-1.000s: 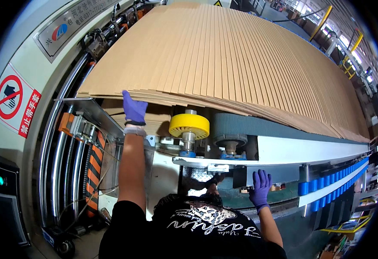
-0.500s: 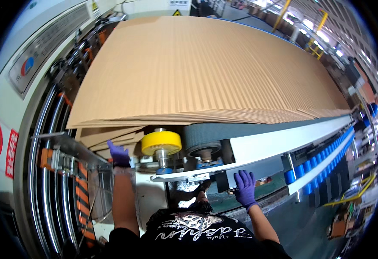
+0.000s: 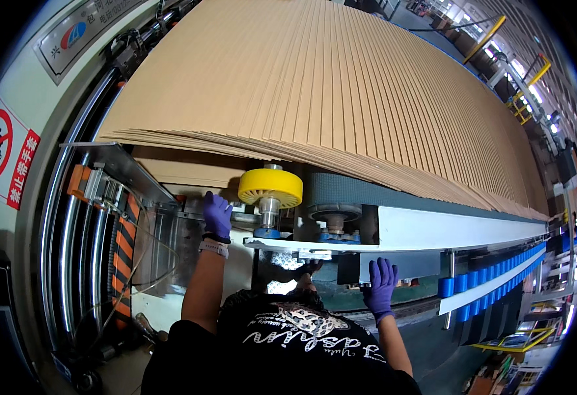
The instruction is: The person feeds individual cardboard sheets from a large stack into a machine's conveyor belt. They use both hands to separate and guide each sheet into the rollers, maintaining a steady pace throughout the process.
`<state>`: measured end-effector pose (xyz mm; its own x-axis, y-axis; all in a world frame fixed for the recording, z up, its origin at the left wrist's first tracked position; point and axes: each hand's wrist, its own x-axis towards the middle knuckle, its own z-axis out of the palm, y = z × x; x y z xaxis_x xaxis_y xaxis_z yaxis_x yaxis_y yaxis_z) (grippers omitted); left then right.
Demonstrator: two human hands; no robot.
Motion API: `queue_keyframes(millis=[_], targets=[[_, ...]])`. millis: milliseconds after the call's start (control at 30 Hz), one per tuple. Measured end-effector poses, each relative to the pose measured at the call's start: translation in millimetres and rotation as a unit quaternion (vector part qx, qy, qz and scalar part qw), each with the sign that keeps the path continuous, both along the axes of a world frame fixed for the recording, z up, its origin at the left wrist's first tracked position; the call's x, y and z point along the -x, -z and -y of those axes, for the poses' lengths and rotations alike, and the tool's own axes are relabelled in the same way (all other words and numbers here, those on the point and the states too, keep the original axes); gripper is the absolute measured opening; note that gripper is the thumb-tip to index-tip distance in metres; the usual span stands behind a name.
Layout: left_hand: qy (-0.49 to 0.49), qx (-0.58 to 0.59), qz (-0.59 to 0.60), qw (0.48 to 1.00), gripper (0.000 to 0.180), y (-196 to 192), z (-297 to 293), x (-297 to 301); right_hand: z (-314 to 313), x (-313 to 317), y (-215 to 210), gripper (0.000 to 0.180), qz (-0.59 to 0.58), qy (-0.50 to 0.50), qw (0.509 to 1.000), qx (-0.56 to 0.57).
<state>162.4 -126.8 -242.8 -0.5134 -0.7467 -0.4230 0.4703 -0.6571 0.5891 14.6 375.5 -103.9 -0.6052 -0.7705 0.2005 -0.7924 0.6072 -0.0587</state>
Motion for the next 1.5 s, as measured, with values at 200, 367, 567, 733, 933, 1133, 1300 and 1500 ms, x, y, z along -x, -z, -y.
queue_keyframes(millis=[200, 367, 567, 733, 933, 1133, 1300, 1500], targets=[[0.035, -0.017, 0.034, 0.999, 0.059, -31, -17, 1, -4, 1, -1, 0.093, 0.007, 0.014, 1.0, -0.005], [0.106, -0.024, -0.113, 0.988, 0.039, -9, -15, -10, -2, 4, 1, 0.097, -0.013, 0.006, 1.0, -0.012], [0.037, -0.081, 0.026, 0.996, 0.054, -22, -34, -12, -3, 4, 2, 0.096, -0.006, 0.01, 1.0, -0.01], [0.023, -0.099, 0.06, 0.993, 0.071, 12, -28, -22, 2, 2, -2, 0.099, -0.005, 0.007, 1.0, -0.011], [0.003, -0.14, 0.095, 0.986, 0.053, 14, -32, -14, 0, 3, -2, 0.098, 0.005, 0.011, 1.0, -0.025], [-0.043, -0.133, 0.098, 0.985, 0.104, 3, 13, 30, 0, 0, -5, 0.097, 0.019, 0.026, 0.999, -0.029], [-0.012, -0.056, 0.031, 0.998, 0.085, 26, 111, 89, 5, 4, -3, 0.105, -0.009, 0.006, 0.999, -0.041], [-0.066, -0.128, -0.097, 0.985, 0.07, 20, 90, 97, -5, -1, -1, 0.104, 0.008, 0.024, 0.999, -0.044]])
